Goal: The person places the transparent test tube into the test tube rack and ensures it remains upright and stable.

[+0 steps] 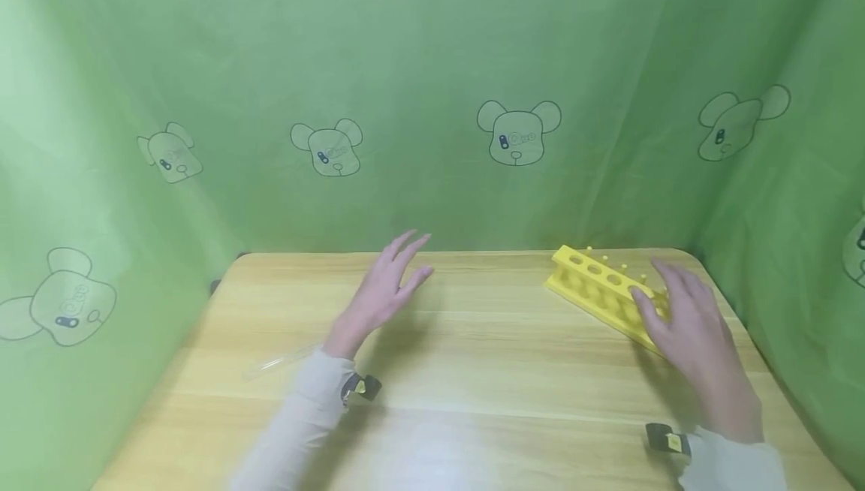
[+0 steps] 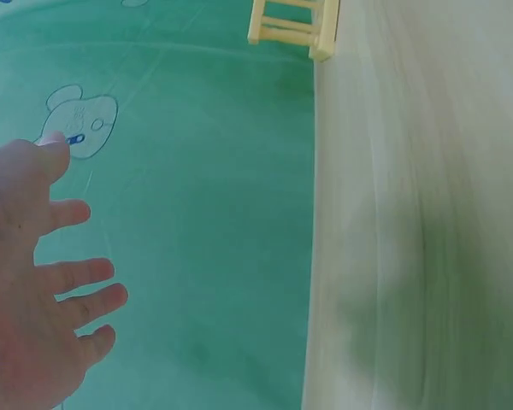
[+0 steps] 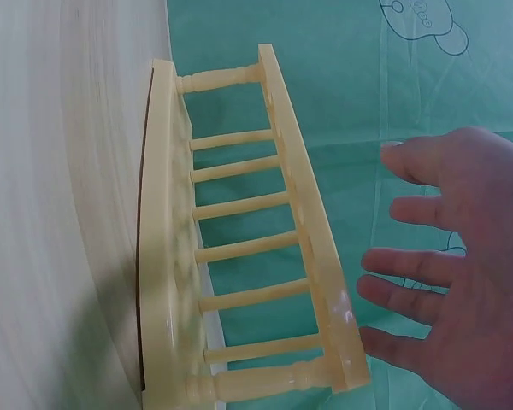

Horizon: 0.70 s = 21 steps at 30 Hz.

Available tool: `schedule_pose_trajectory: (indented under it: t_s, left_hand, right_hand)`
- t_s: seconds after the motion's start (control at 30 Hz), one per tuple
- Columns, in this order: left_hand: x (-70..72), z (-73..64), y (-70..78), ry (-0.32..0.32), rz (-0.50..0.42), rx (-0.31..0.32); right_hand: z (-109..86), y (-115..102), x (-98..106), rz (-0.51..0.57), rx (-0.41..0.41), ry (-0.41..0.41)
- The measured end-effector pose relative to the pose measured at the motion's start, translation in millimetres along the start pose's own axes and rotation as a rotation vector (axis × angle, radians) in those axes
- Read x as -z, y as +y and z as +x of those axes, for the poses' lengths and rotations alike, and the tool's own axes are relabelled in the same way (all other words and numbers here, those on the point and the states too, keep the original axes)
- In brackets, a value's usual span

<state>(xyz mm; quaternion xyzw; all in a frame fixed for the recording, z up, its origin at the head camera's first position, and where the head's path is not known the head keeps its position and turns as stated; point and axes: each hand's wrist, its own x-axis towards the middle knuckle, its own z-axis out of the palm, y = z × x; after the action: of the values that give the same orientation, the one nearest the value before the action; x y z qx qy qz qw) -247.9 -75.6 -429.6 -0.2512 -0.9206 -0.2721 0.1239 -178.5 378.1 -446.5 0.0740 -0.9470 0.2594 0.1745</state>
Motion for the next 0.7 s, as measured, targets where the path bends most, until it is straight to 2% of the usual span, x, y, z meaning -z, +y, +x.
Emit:
schedule_pose_trajectory:
  t_s: [0.27,0.7]
  left_hand:
    - [-20.4,11.2,15.0,-0.033,-0.012,0.002]
    - [-42.3,32.1,34.5,-0.030,-0.045,-0.062]
  right_hand:
    - [-2.9,2,0,0.001,-0.041,-0.009]
    - [-6.3,7,2,-0.041,-0.046,-0.006]
